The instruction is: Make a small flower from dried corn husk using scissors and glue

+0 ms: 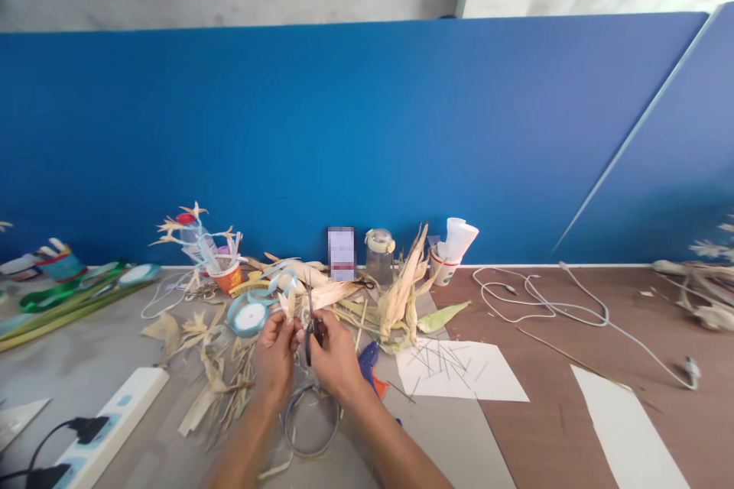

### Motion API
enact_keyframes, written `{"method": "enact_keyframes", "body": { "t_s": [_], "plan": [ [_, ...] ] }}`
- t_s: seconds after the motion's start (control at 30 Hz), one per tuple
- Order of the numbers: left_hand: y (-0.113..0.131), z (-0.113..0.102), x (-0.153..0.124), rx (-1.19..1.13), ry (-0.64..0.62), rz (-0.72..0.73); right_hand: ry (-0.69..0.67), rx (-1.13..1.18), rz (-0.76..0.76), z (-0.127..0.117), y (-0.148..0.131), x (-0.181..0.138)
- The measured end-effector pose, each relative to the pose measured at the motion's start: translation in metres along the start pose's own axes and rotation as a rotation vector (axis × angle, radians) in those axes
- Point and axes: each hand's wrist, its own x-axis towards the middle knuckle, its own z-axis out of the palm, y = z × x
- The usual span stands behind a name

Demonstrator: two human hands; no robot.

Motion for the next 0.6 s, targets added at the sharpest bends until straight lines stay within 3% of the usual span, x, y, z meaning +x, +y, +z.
{"method": "enact_keyframes", "body": {
  "t_s": [0.23,0.6],
  "plan": [
    [0.004,0.001,-0.001,-0.007,0.006,-0.019,-0.088,-0.048,-0.066,0.003,-0.003,-0.005],
    [0.01,0.003,-0.005,-0.076,0.05,-0.068,-0.081,-0.325,-0.161,0.005,-0.004,-0.014]
  ]
}}
